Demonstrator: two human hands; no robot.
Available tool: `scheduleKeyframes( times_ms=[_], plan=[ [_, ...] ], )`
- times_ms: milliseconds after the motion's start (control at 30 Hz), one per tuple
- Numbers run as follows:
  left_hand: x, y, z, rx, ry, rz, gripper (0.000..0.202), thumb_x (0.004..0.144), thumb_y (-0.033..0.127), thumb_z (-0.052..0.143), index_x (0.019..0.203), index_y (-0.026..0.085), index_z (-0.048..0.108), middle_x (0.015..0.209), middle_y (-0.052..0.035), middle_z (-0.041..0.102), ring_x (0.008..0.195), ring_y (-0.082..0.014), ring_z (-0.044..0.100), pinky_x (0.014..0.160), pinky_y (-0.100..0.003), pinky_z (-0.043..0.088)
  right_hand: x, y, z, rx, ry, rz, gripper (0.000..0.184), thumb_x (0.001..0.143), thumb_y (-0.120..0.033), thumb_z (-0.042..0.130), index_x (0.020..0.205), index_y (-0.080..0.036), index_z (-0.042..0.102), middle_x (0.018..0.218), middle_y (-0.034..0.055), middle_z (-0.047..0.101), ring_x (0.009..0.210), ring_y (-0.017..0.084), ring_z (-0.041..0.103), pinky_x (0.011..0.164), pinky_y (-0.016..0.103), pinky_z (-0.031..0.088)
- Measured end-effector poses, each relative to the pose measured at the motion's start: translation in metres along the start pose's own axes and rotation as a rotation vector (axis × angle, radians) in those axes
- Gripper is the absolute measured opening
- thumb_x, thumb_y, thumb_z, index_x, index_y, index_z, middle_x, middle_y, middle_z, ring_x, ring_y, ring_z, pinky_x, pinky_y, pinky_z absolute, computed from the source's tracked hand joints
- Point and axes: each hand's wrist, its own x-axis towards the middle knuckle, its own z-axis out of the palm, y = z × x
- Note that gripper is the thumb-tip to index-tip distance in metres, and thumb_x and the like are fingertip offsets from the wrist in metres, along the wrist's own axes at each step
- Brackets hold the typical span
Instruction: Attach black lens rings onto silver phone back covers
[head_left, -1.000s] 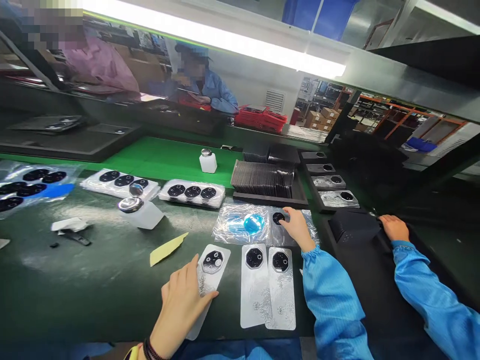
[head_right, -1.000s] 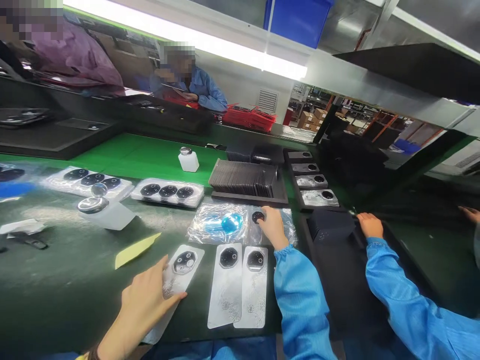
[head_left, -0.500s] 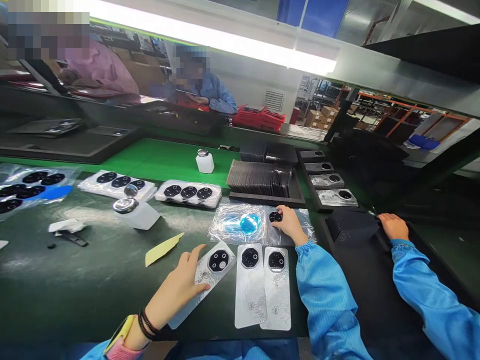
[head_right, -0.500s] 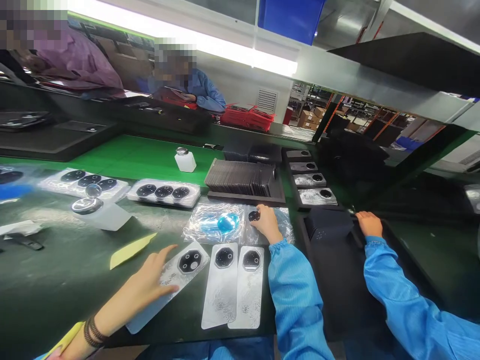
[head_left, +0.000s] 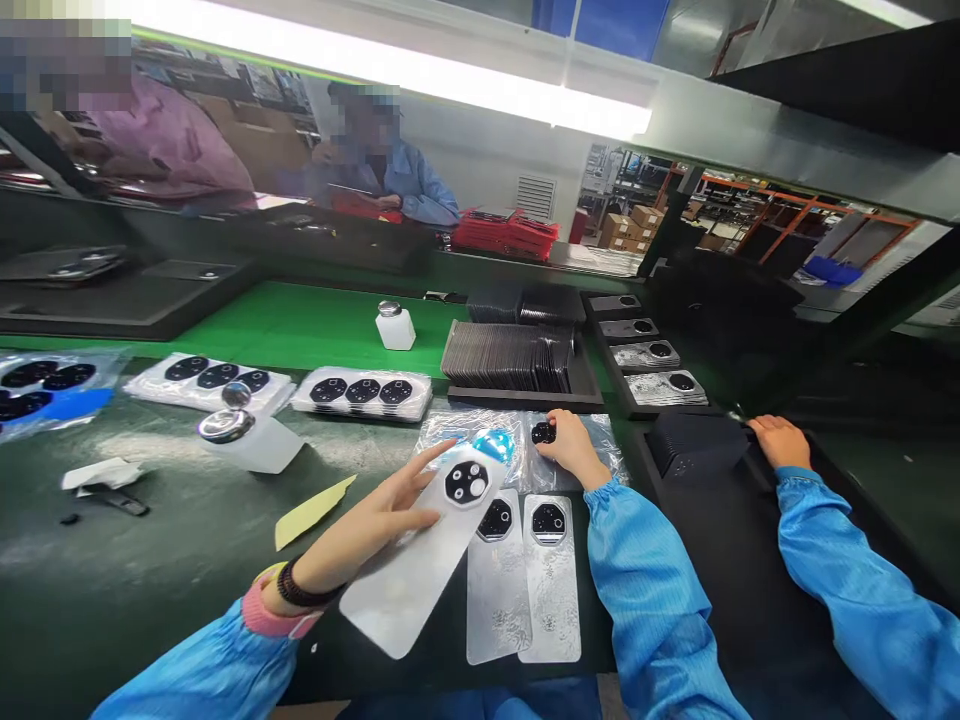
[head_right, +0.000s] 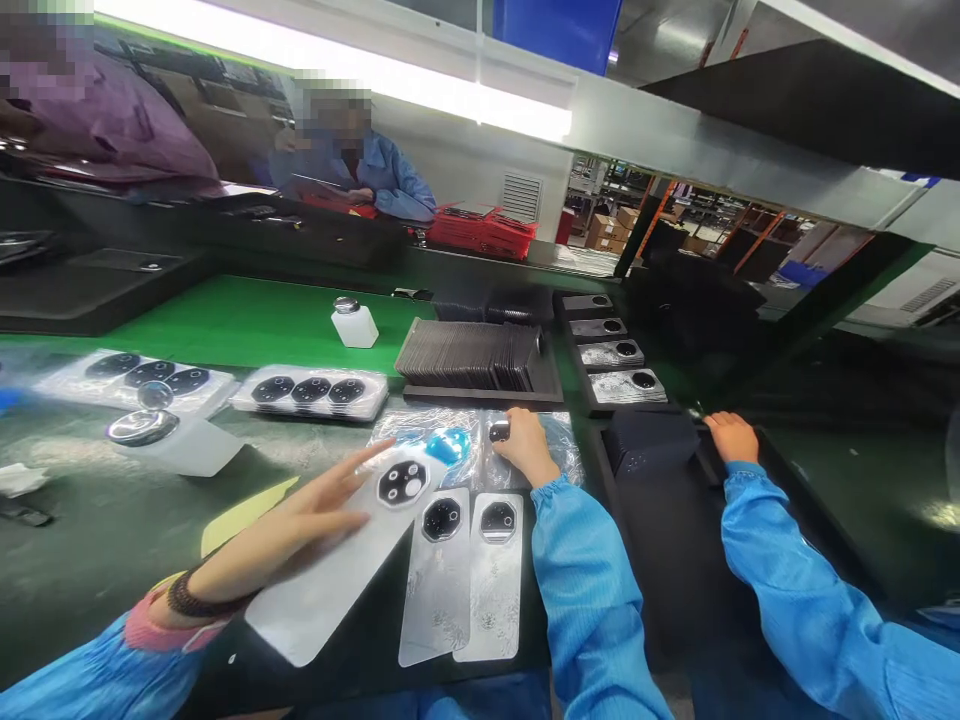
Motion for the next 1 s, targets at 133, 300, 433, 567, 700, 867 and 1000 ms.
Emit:
scheduleKeyframes(
  times_ms=[133, 300, 433, 567, 700, 867, 1000],
  plan=[
    [0.017, 0.014, 0.016, -0.203, 0.113, 0.038, 0.078, 0.065, 0.030, 0.062, 0.140, 0.024, 0.043, 0.127, -0.0070, 0.063, 0.107, -0.0277, 0.063, 0.084, -0.034, 0.053, -0.031, 0.034, -0.078, 0.046, 0.100, -0.088, 0.032, 0.091, -0.035, 0.057, 0.119, -0.018, 0.056, 0.121, 0.0079, 0.058, 0.101, 0.022, 0.061, 0.084, 0.042, 0.053],
    [0.034, 0.024, 0.031, -0.281, 0.092, 0.159, 0.093, 0.066, 0.030, 0.065, 0.148, 0.027, 0.023, 0.130, -0.0054, 0.061, 0.112, -0.0269, 0.060, 0.089, -0.034, 0.051, -0.067, 0.089, -0.179, 0.097, 0.257, -0.172, 0.018, 0.091, -0.033, 0.054, 0.104, -0.025, 0.063, 0.104, 0.0016, 0.066, 0.106, 0.026, 0.059, 0.082, 0.043, 0.052],
    [0.045, 0.028, 0.042, -0.245, 0.104, 0.254, 0.092, 0.064, 0.030, 0.068, 0.146, 0.023, 0.028, 0.128, -0.0081, 0.061, 0.115, -0.0289, 0.058, 0.095, -0.038, 0.049, -0.078, 0.106, -0.201, 0.139, 0.347, -0.244, 0.016, 0.090, -0.033, 0.049, 0.093, -0.031, 0.065, 0.088, -0.0021, 0.068, 0.110, 0.029, 0.058, 0.076, 0.043, 0.053],
    [0.050, 0.032, 0.048, -0.235, 0.192, 0.364, 0.084, 0.064, 0.029, 0.069, 0.142, 0.023, 0.036, 0.143, -0.0072, 0.047, 0.129, -0.0280, 0.044, 0.103, -0.035, 0.042, -0.085, 0.092, -0.205, 0.174, 0.365, -0.297, 0.020, 0.089, -0.038, 0.045, 0.094, -0.031, 0.063, 0.089, -0.0025, 0.069, 0.109, 0.031, 0.059, 0.072, 0.044, 0.054],
    [0.051, 0.035, 0.046, -0.261, 0.137, 0.319, 0.089, 0.065, 0.028, 0.067, 0.144, 0.025, 0.027, 0.126, -0.0065, 0.060, 0.110, -0.0254, 0.058, 0.088, -0.035, 0.050, -0.077, 0.051, -0.182, 0.192, 0.307, -0.319, 0.023, 0.087, -0.037, 0.045, 0.102, -0.028, 0.061, 0.096, -0.0015, 0.069, 0.106, 0.030, 0.061, 0.072, 0.044, 0.056],
    [0.053, 0.036, 0.038, -0.117, 0.144, 0.288, 0.053, 0.062, 0.026, 0.064, 0.114, 0.022, 0.056, 0.116, -0.0042, 0.062, 0.107, -0.0248, 0.056, 0.086, -0.033, 0.046, -0.050, -0.013, -0.100, 0.194, 0.226, -0.338, 0.045, 0.074, -0.026, 0.063, 0.118, -0.020, 0.052, 0.109, 0.0057, 0.066, 0.103, 0.024, 0.062, 0.085, 0.040, 0.056],
    [0.054, 0.037, 0.040, 0.079, 0.075, 0.272, 0.016, 0.067, 0.034, 0.062, 0.075, 0.020, 0.063, 0.087, -0.0019, 0.065, 0.085, -0.0221, 0.058, 0.079, -0.033, 0.044, -0.053, -0.043, -0.067, 0.216, 0.228, -0.448, 0.054, 0.075, -0.019, 0.059, 0.126, -0.021, 0.042, 0.115, 0.0068, 0.062, 0.107, 0.021, 0.061, 0.093, 0.040, 0.054]
  ],
)
